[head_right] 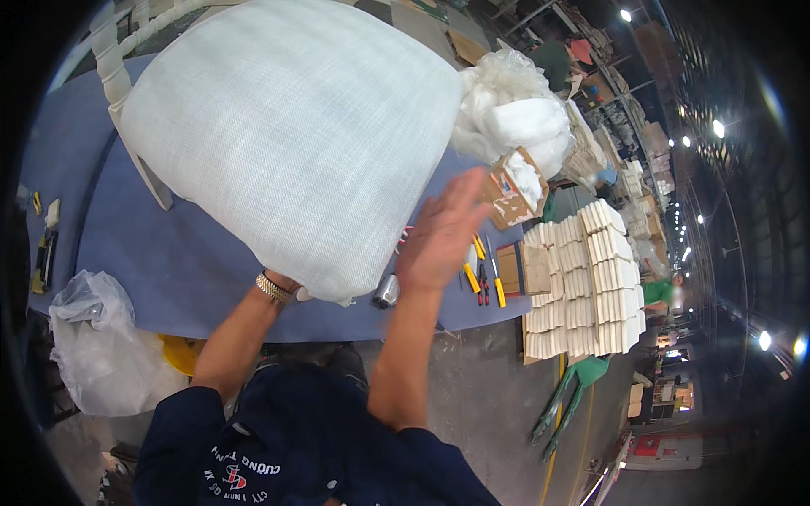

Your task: The person upholsters a chair seat by stretching white fabric over the cushion, securing it with a staple gun, trimming excess fabric with scissors, and using a screwdriver to tuck and smooth the edges. The person repeatedly adjusts the fabric and staples it in place around the perimeter of the seat.

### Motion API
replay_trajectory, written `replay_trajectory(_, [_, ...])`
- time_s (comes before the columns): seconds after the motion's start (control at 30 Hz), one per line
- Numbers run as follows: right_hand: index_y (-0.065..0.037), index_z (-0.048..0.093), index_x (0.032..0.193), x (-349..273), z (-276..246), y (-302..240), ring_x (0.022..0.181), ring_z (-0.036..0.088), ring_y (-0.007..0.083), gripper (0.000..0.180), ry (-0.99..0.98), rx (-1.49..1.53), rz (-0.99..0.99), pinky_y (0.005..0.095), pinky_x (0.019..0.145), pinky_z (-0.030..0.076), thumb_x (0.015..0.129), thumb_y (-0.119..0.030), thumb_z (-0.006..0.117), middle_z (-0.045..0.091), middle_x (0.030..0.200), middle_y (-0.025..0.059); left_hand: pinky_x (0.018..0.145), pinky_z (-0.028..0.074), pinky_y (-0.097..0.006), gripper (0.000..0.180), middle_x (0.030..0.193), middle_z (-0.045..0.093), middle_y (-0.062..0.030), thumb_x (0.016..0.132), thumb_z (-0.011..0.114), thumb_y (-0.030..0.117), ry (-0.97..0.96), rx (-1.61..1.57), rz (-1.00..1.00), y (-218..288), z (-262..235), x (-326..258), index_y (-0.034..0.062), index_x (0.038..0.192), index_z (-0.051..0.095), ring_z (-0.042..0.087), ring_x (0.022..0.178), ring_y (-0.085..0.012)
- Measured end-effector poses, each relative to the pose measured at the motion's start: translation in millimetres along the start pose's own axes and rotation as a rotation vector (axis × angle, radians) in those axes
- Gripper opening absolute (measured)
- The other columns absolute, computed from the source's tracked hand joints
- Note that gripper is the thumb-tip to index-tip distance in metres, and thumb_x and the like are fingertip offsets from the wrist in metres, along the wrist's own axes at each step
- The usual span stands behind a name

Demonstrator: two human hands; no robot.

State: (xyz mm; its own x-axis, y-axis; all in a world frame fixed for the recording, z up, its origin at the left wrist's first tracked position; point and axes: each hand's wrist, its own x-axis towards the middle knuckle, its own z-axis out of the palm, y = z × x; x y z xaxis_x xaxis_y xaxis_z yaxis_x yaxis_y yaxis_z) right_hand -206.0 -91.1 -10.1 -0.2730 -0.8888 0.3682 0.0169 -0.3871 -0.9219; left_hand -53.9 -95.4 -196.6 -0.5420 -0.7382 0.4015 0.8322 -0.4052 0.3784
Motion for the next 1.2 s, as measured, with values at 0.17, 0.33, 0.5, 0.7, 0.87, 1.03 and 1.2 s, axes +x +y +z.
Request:
replay_trajectory(0.17, [-0.003, 0.015, 0.163, -12.6, 18.8, 26.3, 0.156, 0.018, 0.0266, 0.068, 0.028, -0.017, 0.024, 0.0376, 0.126, 0.015, 0.112, -0.047, 0.015, 0.016, 0.170, 0.0141, 0.116, 0.041, -0.047, 0.086, 0.167, 0.025, -0.0110, 0.101, 0.030, 0.071, -0.340, -0.368, 0.133, -7.7, -18.9, 6.4, 0.0156, 0.163, 0.012, 0.038, 0.148, -0.0266])
replay_trajectory(0.33, [0.000, 0.034, 0.157, -83.4, -74.5, 135.3, 0.142, 0.046, 0.0307, 0.059, -0.136, -0.215, 0.359, 0.0373, 0.119, 0.032, 0.109, -0.032, 0.047, 0.049, 0.154, 0.0169, 0.112, 0.046, -0.047, 0.083, 0.164, 0.034, -0.0125, 0.101, 0.038, 0.068, 0.333, 0.054, 0.068, 1.9, 1.5, -8.7, 0.0131, 0.161, 0.023, 0.043, 0.145, -0.0277])
replay_trajectory(0.5, [-0.014, 0.058, 0.125, -189.1, -240.0, 258.4, 0.090, 0.064, 0.0159, 0.037, 0.881, 0.280, 1.078, 0.0388, 0.074, 0.051, 0.097, -0.035, 0.068, 0.061, 0.100, 0.0061, 0.111, 0.046, -0.042, 0.077, 0.155, 0.046, -0.0130, 0.100, 0.047, 0.062, 0.192, 0.227, 0.134, 17.5, -41.0, -37.8, 0.0122, 0.157, 0.032, 0.051, 0.135, -0.0260])
replay_trajectory(0.7, [-0.011, 0.061, 0.096, -149.5, -238.5, 300.1, 0.053, 0.048, 0.0100, 0.041, 0.939, 0.382, 1.071, 0.0273, 0.044, 0.036, 0.086, -0.045, 0.081, 0.054, 0.073, -0.0013, 0.086, 0.048, -0.035, 0.049, 0.109, 0.055, -0.0100, 0.097, 0.061, 0.043, 0.581, 1.111, -0.005, 40.7, 38.6, -22.9, 0.0050, 0.127, 0.051, 0.056, 0.096, -0.0216])
replay_trajectory(0.87, [-0.009, 0.065, 0.092, -133.5, -236.1, 298.4, 0.057, 0.060, 0.0106, 0.041, 0.795, 0.472, 1.067, 0.0245, 0.039, 0.041, 0.083, -0.044, 0.085, 0.063, 0.074, 0.0020, 0.065, 0.044, -0.029, 0.028, 0.078, 0.052, -0.0057, 0.096, 0.066, 0.028, 0.671, 0.670, 0.091, 24.6, 93.6, 17.1, 0.0018, 0.102, 0.059, 0.048, 0.069, -0.0169])
replay_trajectory(1.03, [0.001, 0.065, 0.105, -130.9, -235.5, 222.0, 0.090, 0.070, 0.0187, 0.028, 0.630, 0.570, 0.738, 0.0367, 0.083, 0.059, 0.096, -0.024, 0.071, 0.070, 0.103, 0.0110, 0.058, 0.038, -0.028, 0.022, 0.071, 0.049, -0.0019, 0.098, 0.065, 0.023, 0.570, 0.505, 0.177, 26.9, 85.2, 16.7, 0.0054, 0.087, 0.058, 0.043, 0.062, -0.0135])
replay_trajectory(1.2, [-0.019, 0.025, 0.149, -117.8, -168.4, 143.4, 0.126, 0.059, 0.0457, 0.064, -0.087, 0.936, 0.307, 0.0620, 0.093, 0.059, 0.098, -0.022, 0.065, 0.046, 0.147, 0.0234, 0.058, 0.038, -0.028, 0.026, 0.068, 0.048, -0.0026, 0.099, 0.064, 0.024, 0.618, 0.450, 0.210, 27.1, 90.8, 12.2, 0.0029, 0.085, 0.058, 0.042, 0.061, -0.0131])
